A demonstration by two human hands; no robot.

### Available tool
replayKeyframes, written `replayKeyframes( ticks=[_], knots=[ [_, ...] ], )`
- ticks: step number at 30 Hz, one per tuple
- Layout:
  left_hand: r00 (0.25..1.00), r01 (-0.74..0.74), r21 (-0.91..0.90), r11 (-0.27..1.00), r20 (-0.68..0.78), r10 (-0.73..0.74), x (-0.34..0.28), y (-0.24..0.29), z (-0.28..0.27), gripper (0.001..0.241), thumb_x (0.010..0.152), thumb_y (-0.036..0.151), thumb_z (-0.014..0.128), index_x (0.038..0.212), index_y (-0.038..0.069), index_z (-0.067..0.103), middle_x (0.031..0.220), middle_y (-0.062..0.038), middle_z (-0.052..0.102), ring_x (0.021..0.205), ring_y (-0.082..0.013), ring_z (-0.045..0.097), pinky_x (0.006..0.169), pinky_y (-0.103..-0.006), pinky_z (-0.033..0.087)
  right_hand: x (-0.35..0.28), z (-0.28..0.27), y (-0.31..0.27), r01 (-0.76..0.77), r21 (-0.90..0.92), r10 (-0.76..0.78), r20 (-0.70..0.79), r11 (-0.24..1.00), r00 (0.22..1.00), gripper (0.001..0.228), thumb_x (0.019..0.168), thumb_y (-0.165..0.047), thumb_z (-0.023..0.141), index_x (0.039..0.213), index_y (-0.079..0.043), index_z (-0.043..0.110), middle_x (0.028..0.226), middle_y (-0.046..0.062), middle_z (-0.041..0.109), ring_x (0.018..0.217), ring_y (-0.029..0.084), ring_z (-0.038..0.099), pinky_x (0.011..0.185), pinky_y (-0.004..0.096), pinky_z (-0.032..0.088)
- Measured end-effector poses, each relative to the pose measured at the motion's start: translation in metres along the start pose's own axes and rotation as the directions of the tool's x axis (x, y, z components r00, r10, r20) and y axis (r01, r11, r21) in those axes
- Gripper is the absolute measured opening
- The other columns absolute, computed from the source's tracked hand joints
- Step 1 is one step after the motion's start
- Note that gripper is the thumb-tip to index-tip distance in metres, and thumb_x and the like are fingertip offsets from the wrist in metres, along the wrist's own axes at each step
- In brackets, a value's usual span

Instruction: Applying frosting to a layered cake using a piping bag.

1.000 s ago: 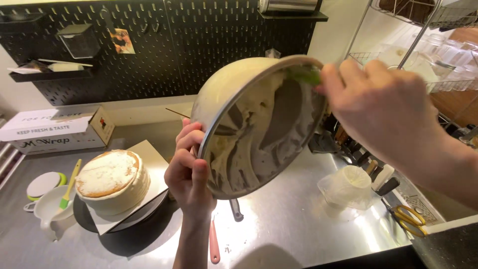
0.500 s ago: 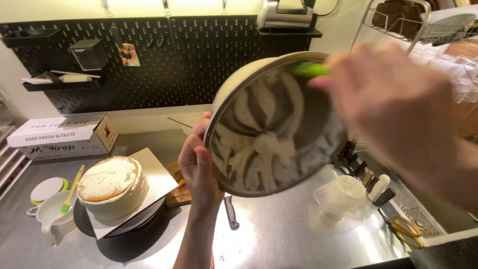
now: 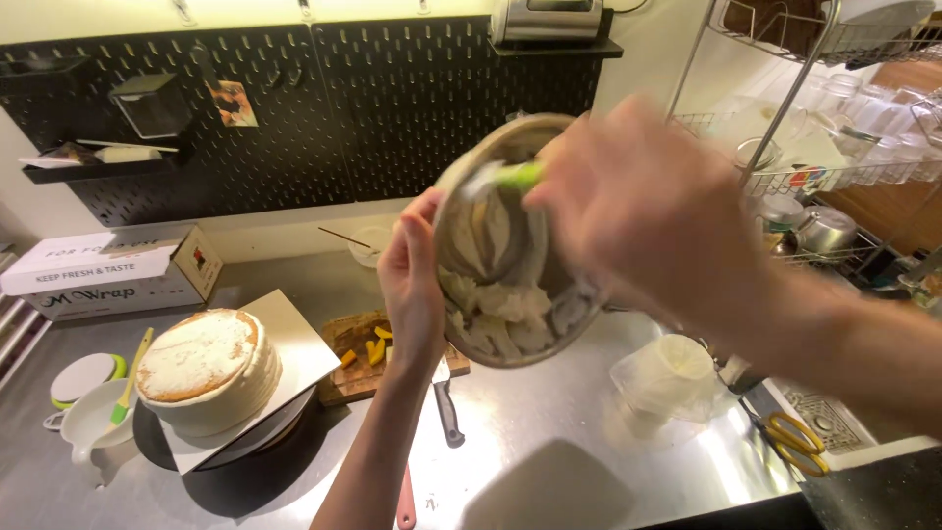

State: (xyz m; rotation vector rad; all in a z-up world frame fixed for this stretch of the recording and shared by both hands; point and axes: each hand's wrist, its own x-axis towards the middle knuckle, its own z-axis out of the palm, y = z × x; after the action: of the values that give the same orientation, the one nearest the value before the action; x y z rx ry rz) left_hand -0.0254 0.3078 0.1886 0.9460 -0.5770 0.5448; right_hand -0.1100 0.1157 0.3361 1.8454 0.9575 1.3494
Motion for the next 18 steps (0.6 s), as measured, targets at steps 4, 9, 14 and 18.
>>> replayKeyframes(
  ticks=[4, 9, 14, 18],
  knots=[
    [0.999, 0.014, 0.092, 0.996, -0.042, -0.011, 0.017, 0.007, -0.005, 0.051, 0.108, 0.045, 0.049, 0.13, 0.002, 0.067, 0.112, -0.009, 0.074, 0.098, -0.0131, 0.07, 0.086, -0.0302, 0.06, -0.019, 0.014, -0.054, 0.484, -0.142, -0.504, -0.194, 0.864, 0.842, 0.027, 0.093, -0.021, 0.064, 0.097, 0.004, 0.074, 0.084, 0.006, 0.068, 0.071, 0.01, 0.057, 0.053, 0.021, 0.042],
    [1.0, -0.021, 0.185, 0.982, 0.005, 0.021, 0.014, -0.019, -0.018, 0.037, 0.11, 0.035, 0.058, 0.119, 0.0, 0.068, 0.12, -0.009, 0.07, 0.103, -0.0131, 0.063, 0.089, -0.0276, 0.054, -0.009, 0.04, -0.025, 0.546, -0.2, -0.58, -0.217, 0.813, 0.785, 0.029, 0.096, -0.024, 0.06, 0.105, -0.001, 0.075, 0.072, -0.001, 0.059, 0.062, 0.007, 0.054, 0.047, 0.018, 0.039],
    [0.998, -0.057, 0.191, 0.98, 0.032, 0.052, 0.007, 0.01, -0.008, 0.032, 0.106, 0.026, 0.063, 0.085, 0.002, 0.061, 0.132, -0.01, 0.067, 0.108, -0.0164, 0.066, 0.09, -0.03, 0.061, -0.034, 0.083, 0.018, 0.018, -0.36, -0.029, -0.026, 0.933, 0.999, 0.016, 0.11, -0.026, 0.064, 0.117, -0.013, 0.071, 0.072, -0.005, 0.054, 0.065, 0.007, 0.056, 0.05, 0.019, 0.041],
    [0.974, -0.171, 0.255, 0.952, -0.1, 0.202, 0.005, 0.021, -0.012, 0.031, 0.104, 0.02, 0.064, 0.078, 0.004, 0.058, 0.125, -0.014, 0.07, 0.112, -0.0214, 0.067, 0.078, -0.0302, 0.059, -0.083, 0.101, -0.007, -0.342, -0.239, 0.409, 0.341, 0.909, 0.847, 0.027, 0.109, -0.037, 0.051, 0.104, -0.016, 0.066, 0.07, -0.001, 0.057, 0.053, 0.009, 0.052, 0.038, 0.022, 0.04]
  ],
)
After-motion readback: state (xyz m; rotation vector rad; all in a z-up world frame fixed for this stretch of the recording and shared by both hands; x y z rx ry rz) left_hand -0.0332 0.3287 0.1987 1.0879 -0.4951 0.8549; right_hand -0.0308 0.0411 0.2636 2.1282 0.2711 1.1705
